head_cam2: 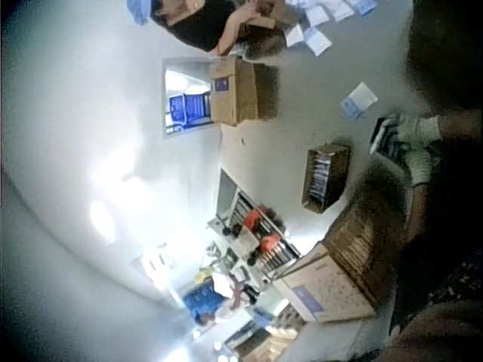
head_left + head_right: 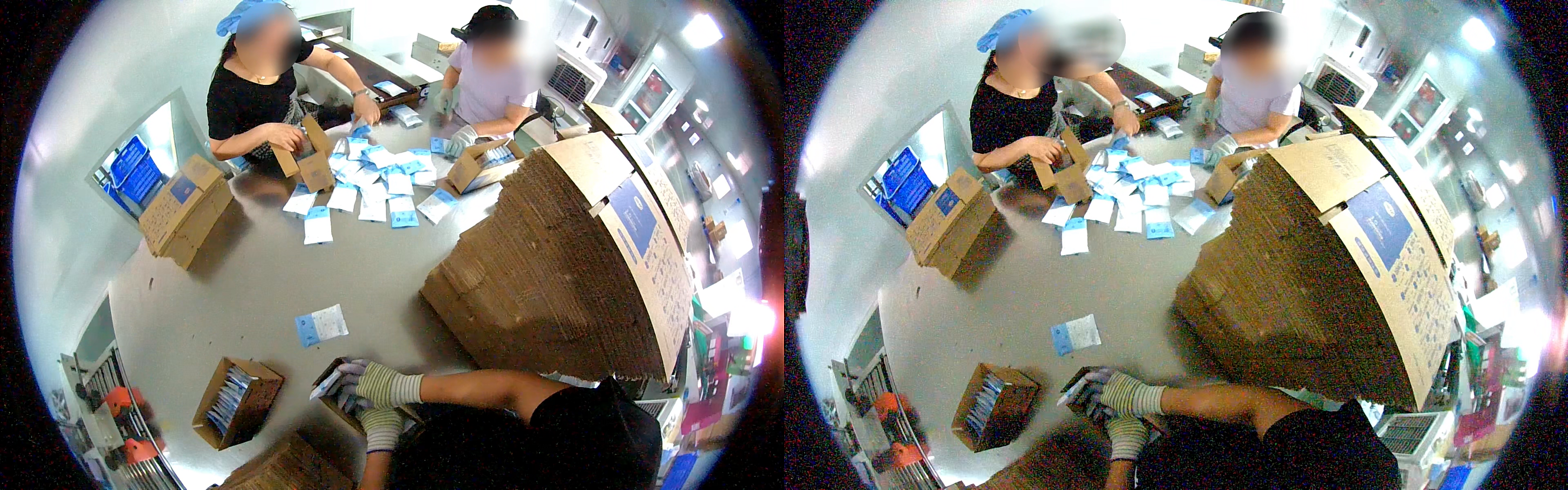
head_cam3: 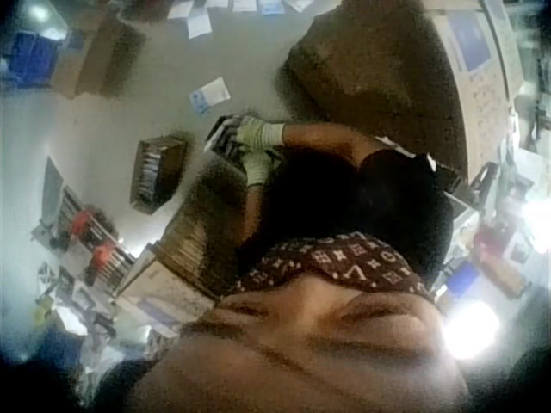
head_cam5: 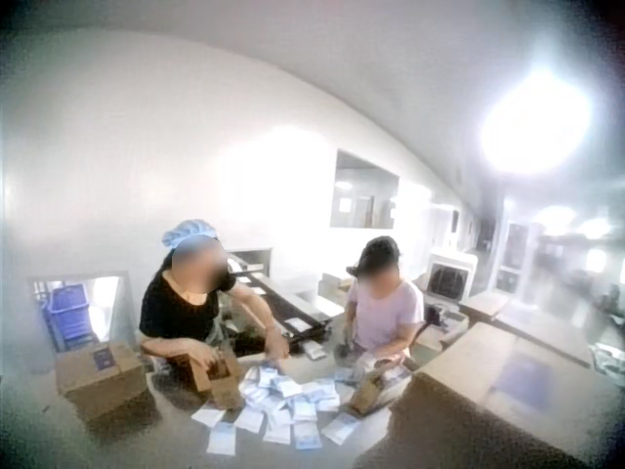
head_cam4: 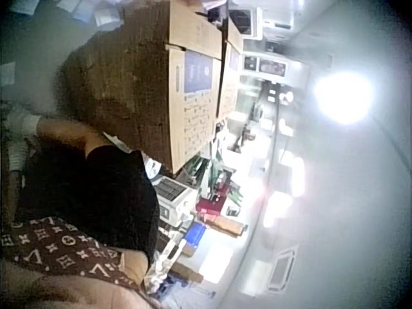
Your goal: The person picks up small blue and white pouches from a metal table, places them into small cardboard boxes, and stacks the filled boxes into a pile.
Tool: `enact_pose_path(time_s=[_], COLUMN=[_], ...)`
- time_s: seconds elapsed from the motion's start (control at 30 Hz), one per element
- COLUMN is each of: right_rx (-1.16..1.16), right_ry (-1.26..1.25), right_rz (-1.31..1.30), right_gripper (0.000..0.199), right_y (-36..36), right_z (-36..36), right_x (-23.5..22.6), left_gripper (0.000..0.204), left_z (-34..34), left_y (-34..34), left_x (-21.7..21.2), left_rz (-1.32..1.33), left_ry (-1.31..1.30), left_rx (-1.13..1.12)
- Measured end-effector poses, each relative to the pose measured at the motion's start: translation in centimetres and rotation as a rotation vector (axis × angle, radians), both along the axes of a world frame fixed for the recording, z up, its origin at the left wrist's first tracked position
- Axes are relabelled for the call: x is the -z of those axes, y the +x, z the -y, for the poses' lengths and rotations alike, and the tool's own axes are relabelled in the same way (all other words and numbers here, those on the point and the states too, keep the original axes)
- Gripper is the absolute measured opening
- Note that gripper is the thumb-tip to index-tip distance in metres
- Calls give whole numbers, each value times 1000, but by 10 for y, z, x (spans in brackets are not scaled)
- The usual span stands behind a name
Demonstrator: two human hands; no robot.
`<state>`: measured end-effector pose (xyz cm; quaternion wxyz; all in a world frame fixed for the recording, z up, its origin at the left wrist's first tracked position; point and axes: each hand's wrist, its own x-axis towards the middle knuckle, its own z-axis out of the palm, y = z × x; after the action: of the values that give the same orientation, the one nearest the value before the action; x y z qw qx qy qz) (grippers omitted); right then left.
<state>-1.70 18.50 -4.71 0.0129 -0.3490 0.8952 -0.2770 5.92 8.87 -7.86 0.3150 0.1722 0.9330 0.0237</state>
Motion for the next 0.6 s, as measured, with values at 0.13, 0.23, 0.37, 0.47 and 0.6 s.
enact_pose_path(time_s=[0.13, 0.23, 0.37, 0.47, 0.6], right_rx=[45, 11, -33, -26, -9], right_ry=[-31, 38, 47, 13, -3], right_rz=[0, 13, -11, -28, 9], right_gripper=[23, 24, 30, 28, 28], right_y=[2, 1, -1, 0, 0], right_z=[-4, -4, -1, -1, 0], right_x=[-3, -3, -1, 0, -5], left_gripper=[56, 56, 62, 71, 85], left_z=[-8, -4, 0, -1, 1], left_y=[-7, 3, 2, 1, 3], left_x=[-21, -4, 18, 19, 24], left_rz=[87, -174, -23, 34, 23], left_ry=[36, 30, 16, -20, 9], left_rx=[-2, 51, -52, -40, -29])
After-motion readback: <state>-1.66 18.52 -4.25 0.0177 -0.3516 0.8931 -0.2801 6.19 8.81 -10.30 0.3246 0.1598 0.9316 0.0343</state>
